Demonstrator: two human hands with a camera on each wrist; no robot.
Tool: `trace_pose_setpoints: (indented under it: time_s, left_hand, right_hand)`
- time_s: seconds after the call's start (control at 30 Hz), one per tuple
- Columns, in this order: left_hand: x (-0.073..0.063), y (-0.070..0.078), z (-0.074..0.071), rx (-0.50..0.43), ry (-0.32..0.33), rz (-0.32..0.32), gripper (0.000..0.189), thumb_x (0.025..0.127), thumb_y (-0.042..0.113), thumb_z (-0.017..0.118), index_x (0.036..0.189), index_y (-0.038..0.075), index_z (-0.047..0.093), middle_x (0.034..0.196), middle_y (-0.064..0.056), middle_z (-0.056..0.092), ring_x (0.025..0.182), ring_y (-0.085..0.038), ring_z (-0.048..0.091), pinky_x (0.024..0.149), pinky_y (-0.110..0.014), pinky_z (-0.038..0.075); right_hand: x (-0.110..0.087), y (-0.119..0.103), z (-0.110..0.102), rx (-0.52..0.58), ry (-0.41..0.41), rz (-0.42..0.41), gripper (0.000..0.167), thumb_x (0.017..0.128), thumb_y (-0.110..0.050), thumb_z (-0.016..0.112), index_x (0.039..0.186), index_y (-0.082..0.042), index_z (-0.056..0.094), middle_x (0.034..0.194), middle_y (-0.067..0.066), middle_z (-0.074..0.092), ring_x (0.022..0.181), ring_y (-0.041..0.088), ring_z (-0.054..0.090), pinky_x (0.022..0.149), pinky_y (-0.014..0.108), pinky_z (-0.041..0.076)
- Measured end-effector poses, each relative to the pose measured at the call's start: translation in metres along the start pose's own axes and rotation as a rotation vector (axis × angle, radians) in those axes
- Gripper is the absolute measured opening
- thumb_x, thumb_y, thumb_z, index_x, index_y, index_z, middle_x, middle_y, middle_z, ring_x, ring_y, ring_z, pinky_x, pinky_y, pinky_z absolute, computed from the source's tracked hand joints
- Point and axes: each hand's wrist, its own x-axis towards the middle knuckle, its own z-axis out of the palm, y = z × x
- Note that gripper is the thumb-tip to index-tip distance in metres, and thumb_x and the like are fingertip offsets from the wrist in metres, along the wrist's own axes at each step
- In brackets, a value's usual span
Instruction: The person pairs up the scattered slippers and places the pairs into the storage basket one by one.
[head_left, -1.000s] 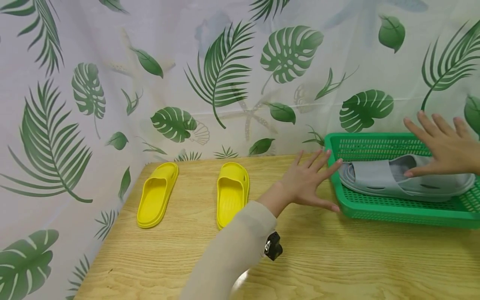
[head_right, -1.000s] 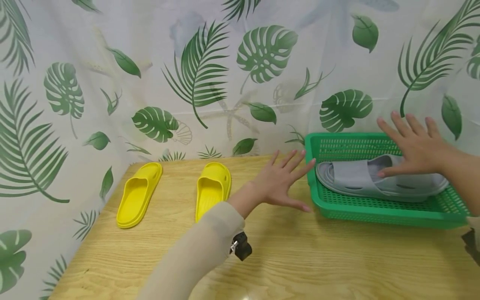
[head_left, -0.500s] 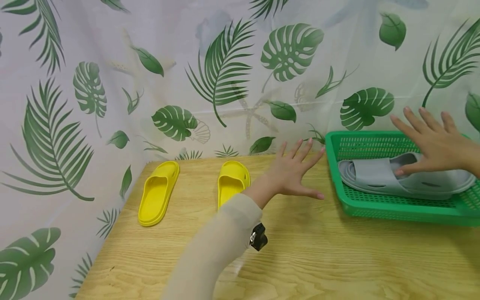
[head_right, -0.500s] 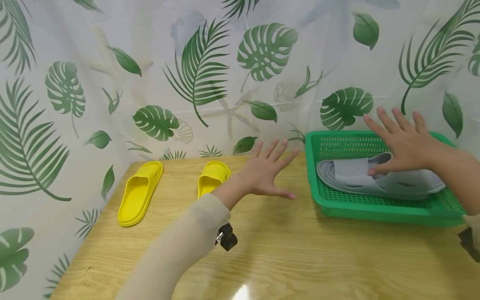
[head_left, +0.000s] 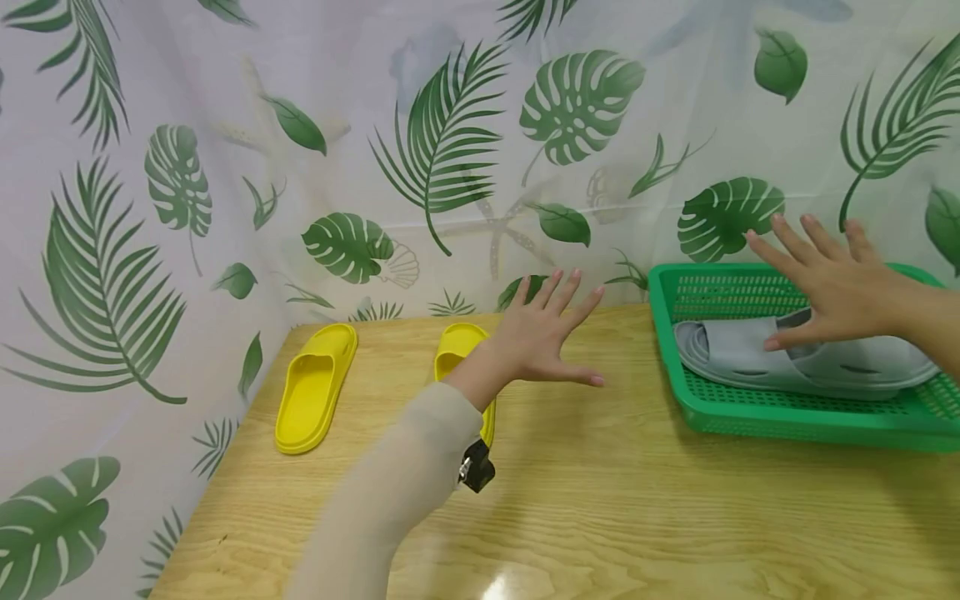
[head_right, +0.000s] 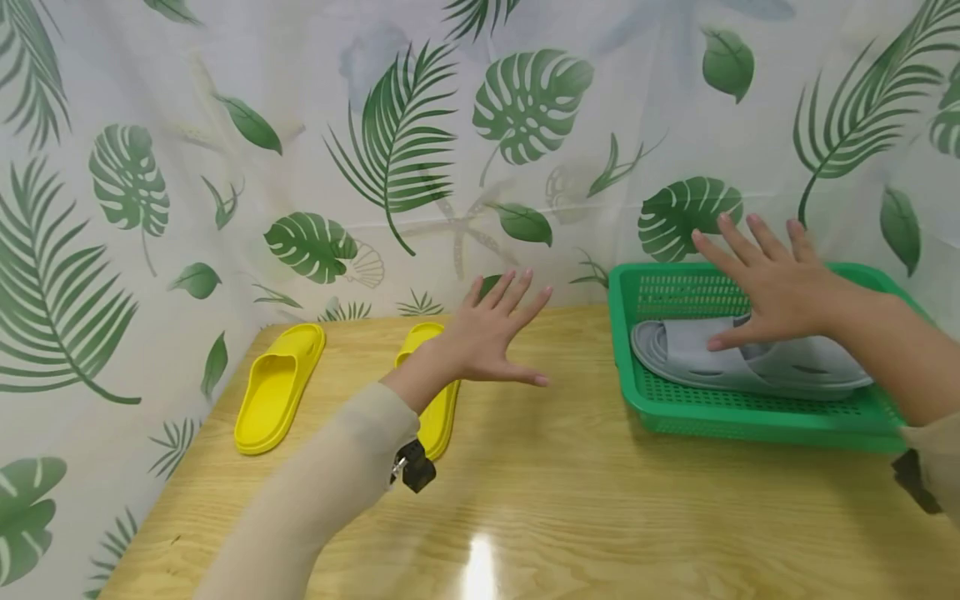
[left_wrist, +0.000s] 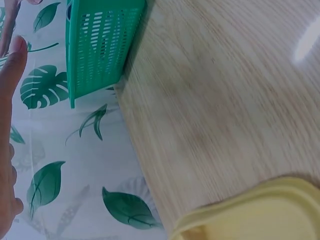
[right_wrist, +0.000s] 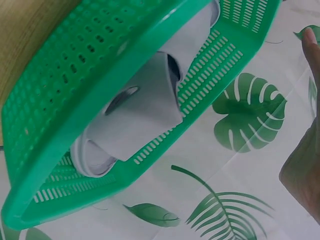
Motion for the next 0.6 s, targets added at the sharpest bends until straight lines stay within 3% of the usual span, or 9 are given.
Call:
trace_pose_setpoints:
  time_s: [0.33, 0.6]
  left_hand:
    - [-0.016, -0.017, -0.004, 0.014, 0.031, 0.012, 0.108, 0.074, 0.084, 0.041, 0.152, 0.027, -0.007, 0.159, -0.007, -0.006, 0.146, -0.028, -0.008, 0.114, -0.056, -0.001]
    - [-0.030, -0.039, -0.008, 0.008, 0.015, -0.022, 0.108, 0.075, 0.081, 0.045, 0.153, 0.025, -0.004, 0.159, -0.008, -0.005, 0.146, -0.028, -0.006, 0.113, -0.057, -0.001]
  right_hand:
    - [0.009, -0.010, -0.007, -0.017, 0.016, -0.026, 0.132, 0.063, -0.064, 0.075, 0.151, -0.024, -0.014, 0.155, 0.014, -0.021, 0.138, 0.038, -0.025, 0.100, 0.059, -0.027]
    - [0.023, -0.022, -0.017, 0.048, 0.001, -0.060, 0.131, 0.064, -0.061, 0.076, 0.151, -0.023, -0.014, 0.154, 0.011, -0.024, 0.139, 0.040, -0.022, 0.101, 0.061, -0.024]
